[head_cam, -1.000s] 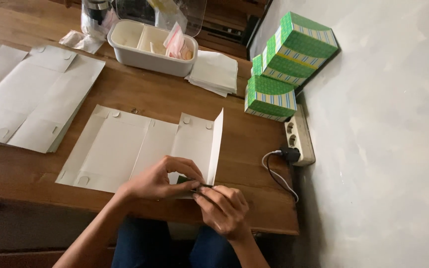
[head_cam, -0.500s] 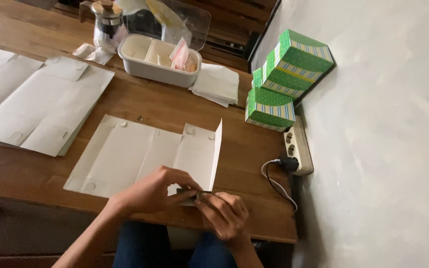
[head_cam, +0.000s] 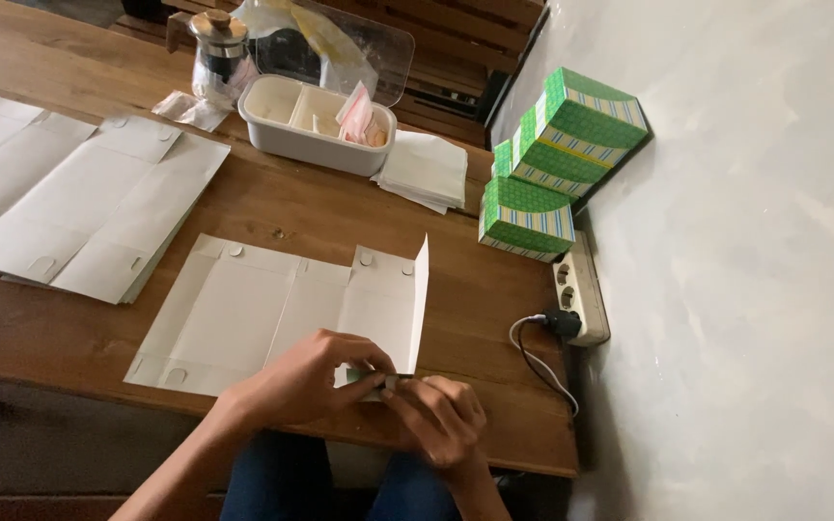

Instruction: The person folds a flat cardboard sheet along pre-scored lines to form a small rectangular box. They press the edges and tabs to secure the shape, then place the finished box on a stack of similar boxes on the table.

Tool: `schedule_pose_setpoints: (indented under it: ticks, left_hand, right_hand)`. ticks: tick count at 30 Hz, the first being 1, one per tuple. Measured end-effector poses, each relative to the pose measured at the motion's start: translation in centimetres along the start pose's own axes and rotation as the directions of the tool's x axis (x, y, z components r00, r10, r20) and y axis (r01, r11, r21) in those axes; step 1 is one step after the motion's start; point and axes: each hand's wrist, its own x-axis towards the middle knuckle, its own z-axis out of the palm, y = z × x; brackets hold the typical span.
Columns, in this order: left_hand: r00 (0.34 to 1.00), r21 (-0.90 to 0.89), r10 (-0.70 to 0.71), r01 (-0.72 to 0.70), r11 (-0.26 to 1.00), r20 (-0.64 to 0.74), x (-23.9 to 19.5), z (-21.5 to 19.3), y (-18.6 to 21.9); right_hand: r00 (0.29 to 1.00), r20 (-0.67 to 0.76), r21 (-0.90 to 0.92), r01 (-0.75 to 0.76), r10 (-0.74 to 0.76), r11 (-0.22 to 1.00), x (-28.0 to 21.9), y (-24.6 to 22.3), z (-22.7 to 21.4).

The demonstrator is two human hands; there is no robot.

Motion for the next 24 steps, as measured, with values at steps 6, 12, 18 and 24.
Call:
schedule_pose_setpoints:
  ticks: [6,12,18,24]
  left_hand:
    - [0.994,0.064,0.099,-0.096,0.993,-0.052,-1.0,0.0,1.2]
    - [0.989,0.079,0.038,-0.027,0.997,-0.144,-1.6,2.1,-0.6]
    - [0.988,0.098,0.062,-0.049,0.994,-0.138,-1.9,2.5,-0.9]
    - [0.990,0.103,0.038,-0.024,0.994,-0.137,-1.9,2.3,-0.4]
  right_hand:
    - [0.998,0.022,0.045,-0.062,0.061,0.997,-1.0,0.1,0.6]
    - [0.978,-0.049,0.145,-0.192,0.201,0.971,-2.3,0.6,2.0]
    - [0.956,0.030,0.068,-0.295,0.293,0.953,-0.9,0.1,1.2]
    - [0.947,0.042,0.109,-0.322,0.319,0.940,-0.3,0.0,1.2]
